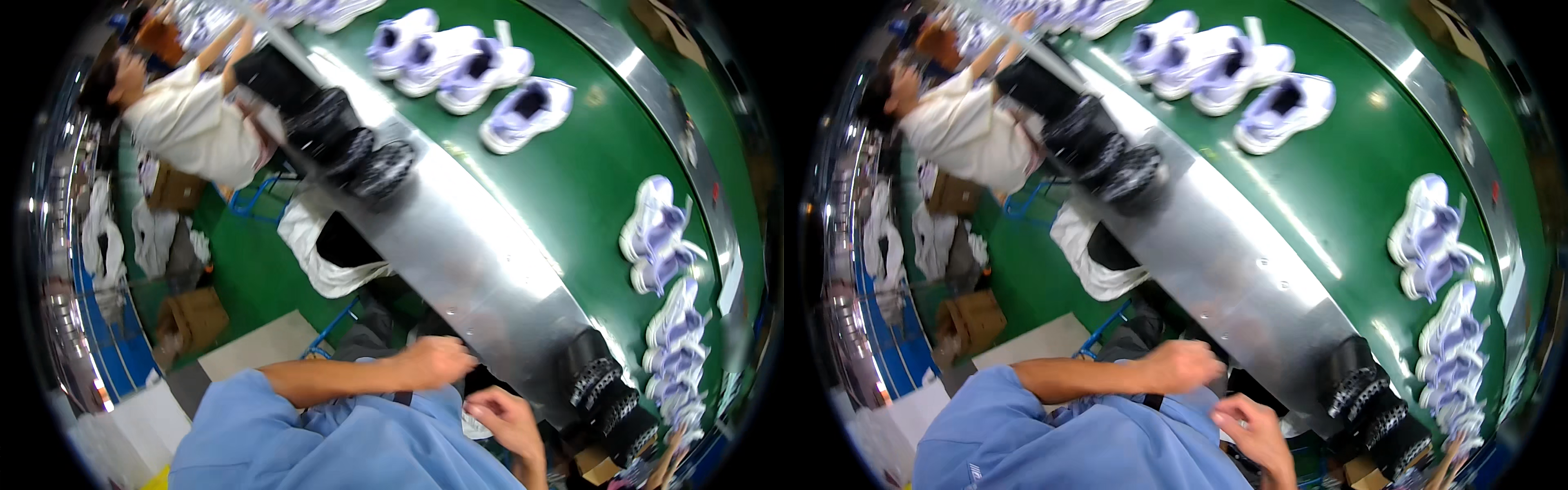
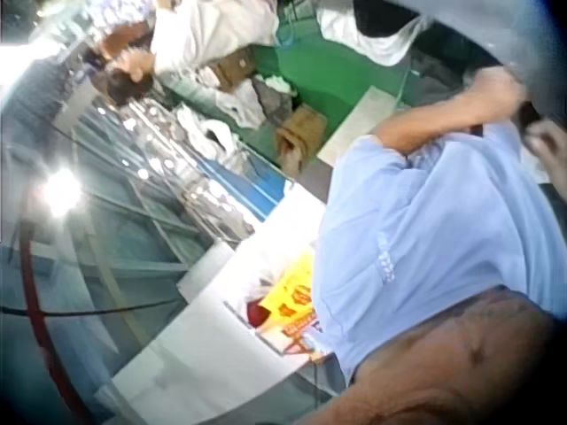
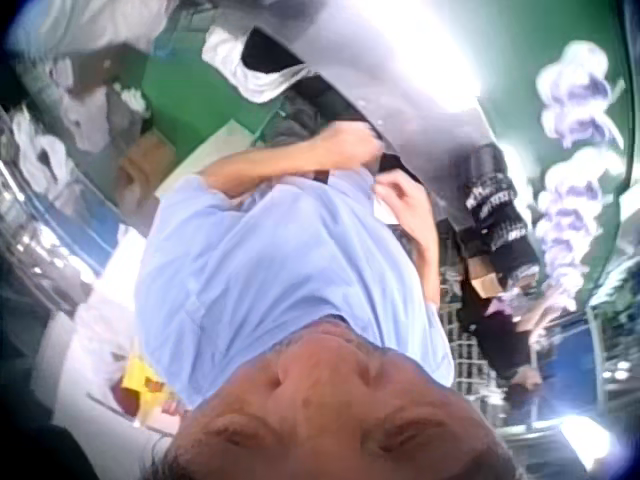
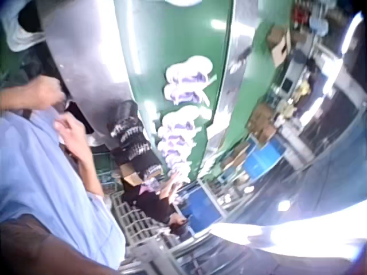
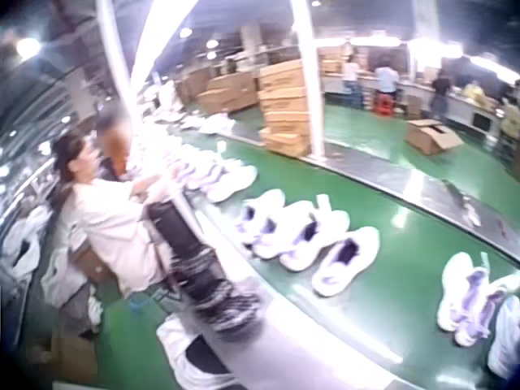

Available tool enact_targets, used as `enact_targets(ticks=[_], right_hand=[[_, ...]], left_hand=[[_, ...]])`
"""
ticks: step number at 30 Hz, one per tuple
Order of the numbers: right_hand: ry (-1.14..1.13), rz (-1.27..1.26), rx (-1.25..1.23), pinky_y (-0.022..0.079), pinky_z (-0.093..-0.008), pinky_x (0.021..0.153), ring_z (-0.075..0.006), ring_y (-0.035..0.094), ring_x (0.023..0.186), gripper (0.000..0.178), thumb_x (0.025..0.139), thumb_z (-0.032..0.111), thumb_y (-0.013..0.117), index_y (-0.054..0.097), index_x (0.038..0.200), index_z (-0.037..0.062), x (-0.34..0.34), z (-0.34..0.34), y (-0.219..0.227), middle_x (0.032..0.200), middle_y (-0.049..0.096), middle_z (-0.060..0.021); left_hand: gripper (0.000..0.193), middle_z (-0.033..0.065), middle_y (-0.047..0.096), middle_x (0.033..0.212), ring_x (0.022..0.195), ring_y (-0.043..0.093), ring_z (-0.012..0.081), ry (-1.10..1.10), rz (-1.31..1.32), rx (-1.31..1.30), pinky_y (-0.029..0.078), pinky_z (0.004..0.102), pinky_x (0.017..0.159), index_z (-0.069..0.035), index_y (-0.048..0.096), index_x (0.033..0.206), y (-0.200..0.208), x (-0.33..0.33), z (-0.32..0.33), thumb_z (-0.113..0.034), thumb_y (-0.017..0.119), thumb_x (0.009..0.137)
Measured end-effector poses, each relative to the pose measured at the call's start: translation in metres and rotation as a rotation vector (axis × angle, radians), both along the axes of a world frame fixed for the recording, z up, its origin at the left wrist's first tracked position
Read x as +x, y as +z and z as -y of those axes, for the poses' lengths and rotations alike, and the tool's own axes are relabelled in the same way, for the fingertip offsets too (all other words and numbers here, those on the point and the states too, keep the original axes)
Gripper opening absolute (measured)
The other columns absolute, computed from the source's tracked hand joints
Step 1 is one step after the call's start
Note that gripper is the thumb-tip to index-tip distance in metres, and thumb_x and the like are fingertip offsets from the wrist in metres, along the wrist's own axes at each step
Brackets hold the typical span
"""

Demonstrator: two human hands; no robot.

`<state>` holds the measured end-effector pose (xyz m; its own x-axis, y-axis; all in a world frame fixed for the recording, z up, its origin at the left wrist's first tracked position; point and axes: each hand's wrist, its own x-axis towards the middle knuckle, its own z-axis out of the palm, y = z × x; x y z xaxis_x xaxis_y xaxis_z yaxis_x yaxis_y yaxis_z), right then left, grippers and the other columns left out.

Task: The person places black insoles into white and purple sneakers on a conveyor belt, then reaches into a bag to retrieve more insoles.

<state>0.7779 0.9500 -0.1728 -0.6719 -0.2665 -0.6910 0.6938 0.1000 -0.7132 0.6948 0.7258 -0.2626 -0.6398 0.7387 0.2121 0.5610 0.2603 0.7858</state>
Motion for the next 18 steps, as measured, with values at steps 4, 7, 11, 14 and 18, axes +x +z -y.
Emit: enact_targets(ticks=[4, 7, 11, 14, 18], right_hand=[[0.363, 0.035, 0.196, 0.056, -0.0333, 0.081, -0.0190, 0.071, 0.086, 0.033, 0.093, 0.026, 0.078, 0.071, 0.111, -0.0015, -0.007, 0.090, -0.096, 0.095, 0.076, -0.0139], [0.522, 0.023, 0.335, 0.055, -0.0322, 0.082, -0.0204, 0.070, 0.089, 0.033, 0.093, 0.024, 0.078, 0.072, 0.112, -0.0014, 0.007, 0.124, -0.156, 0.096, 0.075, -0.0138], [0.377, 0.090, 0.364, 0.056, -0.0356, 0.084, -0.0233, 0.072, 0.094, 0.038, 0.093, 0.027, 0.078, 0.070, 0.115, -0.0030, 0.027, 0.149, -0.234, 0.103, 0.076, -0.0161], [0.328, 0.257, 0.361, 0.055, -0.0370, 0.093, -0.0255, 0.069, 0.107, 0.049, 0.093, 0.029, 0.077, 0.065, 0.128, -0.0035, 0.006, 0.190, -0.289, 0.117, 0.074, -0.0156], [0.682, -0.159, 0.532, 0.051, -0.0435, 0.104, -0.0409, 0.064, 0.122, 0.070, 0.087, 0.036, 0.080, 0.057, 0.141, 0.0000, -0.035, 0.263, -0.390, 0.130, 0.066, -0.0257]], left_hand=[[0.020, 0.0206, 0.075, 0.098, 0.096, 0.074, 0.0358, 0.050, 0.489, -1.010, 0.059, 0.0478, 0.088, -0.002, 0.074, 0.093, -0.099, 0.083, 0.202, -0.020, 0.069, 0.085], [0.022, 0.0216, 0.075, 0.113, 0.108, 0.073, 0.0355, 0.138, 0.677, -1.314, 0.058, 0.0445, 0.093, -0.004, 0.078, 0.104, -0.162, 0.120, 0.293, -0.016, 0.068, 0.088], [0.022, 0.0209, 0.074, 0.111, 0.110, 0.070, 0.0367, 0.488, 0.847, -0.970, 0.056, 0.0477, 0.094, -0.003, 0.076, 0.102, -0.209, 0.126, 0.335, -0.021, 0.068, 0.093], [0.027, 0.0238, 0.073, 0.107, 0.105, 0.069, 0.0412, 0.805, 0.918, -0.590, 0.055, 0.0465, 0.094, -0.003, 0.074, 0.109, -0.269, 0.145, 0.345, -0.024, 0.070, 0.093], [0.028, 0.0210, 0.074, 0.109, 0.107, 0.069, 0.0401, 0.837, 1.000, -0.620, 0.055, 0.0483, 0.094, -0.001, 0.074, 0.103, -0.330, 0.146, 0.340, -0.027, 0.071, 0.093]])
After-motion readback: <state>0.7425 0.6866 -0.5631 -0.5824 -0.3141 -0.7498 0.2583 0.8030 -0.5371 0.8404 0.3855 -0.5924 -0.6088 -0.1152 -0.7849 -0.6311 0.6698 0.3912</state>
